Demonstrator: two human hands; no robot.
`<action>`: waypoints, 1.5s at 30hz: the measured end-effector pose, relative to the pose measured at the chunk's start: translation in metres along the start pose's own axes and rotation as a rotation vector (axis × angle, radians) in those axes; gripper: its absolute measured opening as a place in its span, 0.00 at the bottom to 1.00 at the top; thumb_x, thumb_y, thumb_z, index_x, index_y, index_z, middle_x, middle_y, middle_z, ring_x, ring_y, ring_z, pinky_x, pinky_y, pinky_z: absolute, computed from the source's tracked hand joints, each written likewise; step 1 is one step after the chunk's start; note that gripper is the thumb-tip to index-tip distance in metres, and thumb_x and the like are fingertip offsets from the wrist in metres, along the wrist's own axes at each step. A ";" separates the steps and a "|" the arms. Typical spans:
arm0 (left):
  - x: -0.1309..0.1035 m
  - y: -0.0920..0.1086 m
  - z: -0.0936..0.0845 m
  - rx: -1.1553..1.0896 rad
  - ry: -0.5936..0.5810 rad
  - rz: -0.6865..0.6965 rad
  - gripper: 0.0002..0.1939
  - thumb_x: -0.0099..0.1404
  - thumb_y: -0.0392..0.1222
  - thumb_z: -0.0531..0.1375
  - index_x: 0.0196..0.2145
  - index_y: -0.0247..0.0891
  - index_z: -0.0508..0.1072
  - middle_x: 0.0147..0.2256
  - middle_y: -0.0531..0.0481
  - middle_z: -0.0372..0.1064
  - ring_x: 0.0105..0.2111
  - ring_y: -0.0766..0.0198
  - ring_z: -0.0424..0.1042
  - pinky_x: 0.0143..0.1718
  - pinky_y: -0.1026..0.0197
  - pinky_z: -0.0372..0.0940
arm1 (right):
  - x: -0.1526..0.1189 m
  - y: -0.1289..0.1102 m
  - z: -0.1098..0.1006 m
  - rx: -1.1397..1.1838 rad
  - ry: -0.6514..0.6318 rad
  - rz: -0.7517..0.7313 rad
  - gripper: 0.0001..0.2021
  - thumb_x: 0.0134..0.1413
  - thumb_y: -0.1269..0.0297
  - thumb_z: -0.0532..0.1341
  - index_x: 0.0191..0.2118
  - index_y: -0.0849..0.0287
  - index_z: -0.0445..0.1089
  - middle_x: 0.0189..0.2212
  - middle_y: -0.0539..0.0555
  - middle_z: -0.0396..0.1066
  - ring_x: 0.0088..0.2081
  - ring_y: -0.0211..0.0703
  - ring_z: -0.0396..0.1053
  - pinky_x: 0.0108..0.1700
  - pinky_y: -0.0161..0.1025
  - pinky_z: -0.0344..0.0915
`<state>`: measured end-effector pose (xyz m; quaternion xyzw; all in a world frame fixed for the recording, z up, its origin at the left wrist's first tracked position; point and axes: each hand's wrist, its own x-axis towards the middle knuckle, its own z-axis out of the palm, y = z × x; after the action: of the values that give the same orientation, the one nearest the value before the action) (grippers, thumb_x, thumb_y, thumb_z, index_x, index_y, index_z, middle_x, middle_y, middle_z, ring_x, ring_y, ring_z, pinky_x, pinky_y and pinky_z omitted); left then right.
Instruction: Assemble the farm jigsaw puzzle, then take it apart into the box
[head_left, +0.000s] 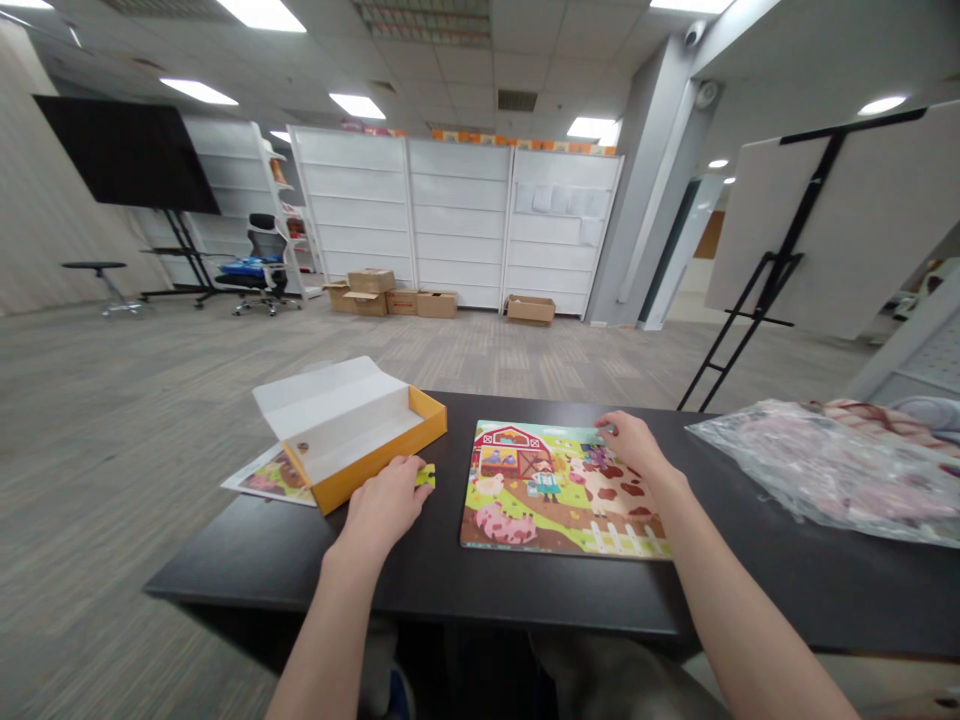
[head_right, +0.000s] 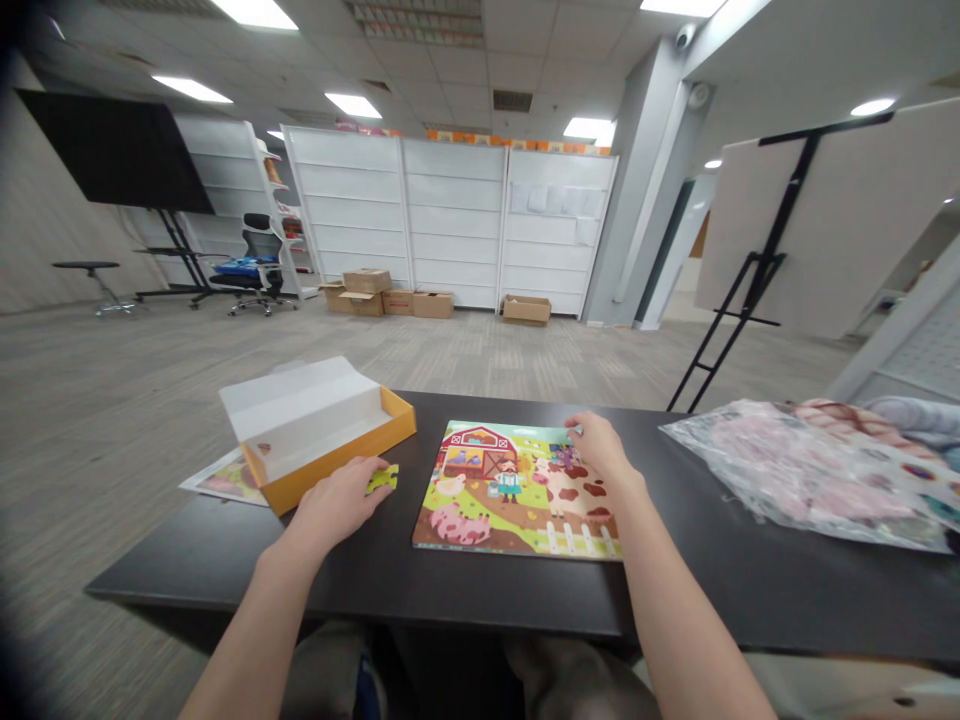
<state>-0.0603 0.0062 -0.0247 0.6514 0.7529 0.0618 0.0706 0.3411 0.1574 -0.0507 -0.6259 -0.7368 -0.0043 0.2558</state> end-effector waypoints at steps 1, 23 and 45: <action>0.000 0.000 -0.001 0.000 0.001 0.000 0.16 0.70 0.46 0.56 0.54 0.44 0.69 0.56 0.44 0.69 0.49 0.48 0.74 0.46 0.51 0.68 | 0.001 0.000 -0.001 -0.007 0.014 0.014 0.11 0.57 0.68 0.59 0.41 0.57 0.79 0.41 0.56 0.78 0.37 0.44 0.72 0.43 0.38 0.65; -0.002 0.003 0.001 -0.015 -0.001 0.009 0.16 0.70 0.48 0.57 0.54 0.45 0.70 0.54 0.44 0.69 0.48 0.48 0.75 0.44 0.52 0.69 | -0.003 -0.002 -0.006 -0.091 -0.204 0.008 0.13 0.58 0.69 0.58 0.44 0.58 0.79 0.43 0.58 0.79 0.42 0.48 0.75 0.47 0.39 0.67; -0.006 0.068 0.008 -0.079 0.037 0.153 0.15 0.70 0.45 0.55 0.45 0.35 0.77 0.49 0.39 0.72 0.47 0.52 0.75 0.45 0.56 0.68 | -0.003 0.002 -0.015 -0.112 -0.256 -0.023 0.14 0.57 0.67 0.61 0.47 0.58 0.79 0.45 0.59 0.78 0.40 0.46 0.75 0.45 0.36 0.67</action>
<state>0.0086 0.0101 -0.0201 0.7025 0.6990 0.1087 0.0775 0.3485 0.1503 -0.0390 -0.6262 -0.7690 0.0318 0.1243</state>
